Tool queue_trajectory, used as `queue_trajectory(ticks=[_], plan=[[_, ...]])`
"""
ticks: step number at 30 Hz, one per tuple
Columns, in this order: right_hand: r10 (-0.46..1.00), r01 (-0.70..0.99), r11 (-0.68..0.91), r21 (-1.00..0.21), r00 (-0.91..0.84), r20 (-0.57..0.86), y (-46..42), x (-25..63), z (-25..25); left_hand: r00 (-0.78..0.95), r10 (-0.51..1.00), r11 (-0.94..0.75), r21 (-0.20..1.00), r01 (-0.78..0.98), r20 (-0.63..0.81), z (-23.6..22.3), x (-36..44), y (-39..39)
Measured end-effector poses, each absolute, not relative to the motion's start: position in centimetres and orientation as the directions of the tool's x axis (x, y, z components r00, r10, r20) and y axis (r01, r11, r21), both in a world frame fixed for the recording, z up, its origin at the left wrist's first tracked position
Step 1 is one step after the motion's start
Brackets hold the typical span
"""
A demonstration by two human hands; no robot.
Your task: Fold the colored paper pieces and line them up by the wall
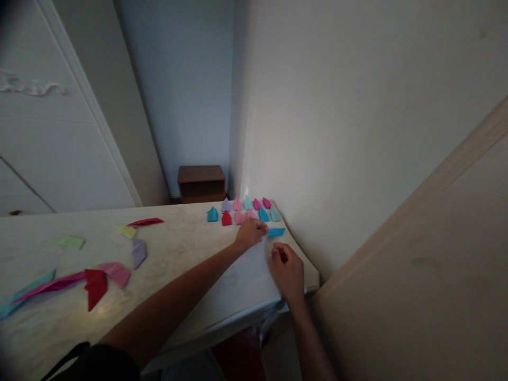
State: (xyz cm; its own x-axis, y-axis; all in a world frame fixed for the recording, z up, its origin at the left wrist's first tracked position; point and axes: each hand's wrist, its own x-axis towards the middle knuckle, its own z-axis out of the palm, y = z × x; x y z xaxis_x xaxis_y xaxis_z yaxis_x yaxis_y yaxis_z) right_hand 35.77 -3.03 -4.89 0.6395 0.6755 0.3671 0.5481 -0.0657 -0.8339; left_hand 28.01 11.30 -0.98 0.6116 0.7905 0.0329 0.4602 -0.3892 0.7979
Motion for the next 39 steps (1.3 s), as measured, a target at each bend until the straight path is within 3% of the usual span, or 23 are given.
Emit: queue_trajectory(ticks=[4, 15, 20, 22, 31, 39], plan=[[0.739, 0.588, -0.106, -0.801, 0.586, 0.332, -3.0, 35.3, -4.5, 0.603, 0.797, -0.424, 0.746, 0.513, 0.039, -1.0, 29.5, 11.6], [0.744, 0.585, -0.116, -0.803, 0.586, 0.320, -3.1, 35.4, -4.6, 0.621, 0.767, -0.565, 0.627, 0.536, 0.161, -2.2, 29.3, 11.7], [0.746, 0.603, -0.106, -0.790, 0.573, 0.338, -3.2, 35.2, -4.6, 0.676, 0.711, -0.686, 0.403, 0.606, 0.195, -2.2, 29.5, 11.3], [0.747, 0.604, -0.097, -0.791, 0.570, 0.343, -3.2, 35.2, -4.6, 0.696, 0.692, -0.709, 0.365, 0.604, 0.191, -2.3, 29.6, 11.2], [0.754, 0.607, -0.100, -0.788, 0.563, 0.338, -3.4, 34.9, -4.2, 0.746, 0.626, -0.767, 0.353, 0.536, 0.228, -2.6, 30.0, 11.1], [0.760, 0.569, -0.091, -0.818, 0.571, 0.312, -3.3, 35.1, -4.2, 0.718, 0.639, -0.746, 0.447, 0.493, 0.275, -2.6, 29.8, 11.0]])
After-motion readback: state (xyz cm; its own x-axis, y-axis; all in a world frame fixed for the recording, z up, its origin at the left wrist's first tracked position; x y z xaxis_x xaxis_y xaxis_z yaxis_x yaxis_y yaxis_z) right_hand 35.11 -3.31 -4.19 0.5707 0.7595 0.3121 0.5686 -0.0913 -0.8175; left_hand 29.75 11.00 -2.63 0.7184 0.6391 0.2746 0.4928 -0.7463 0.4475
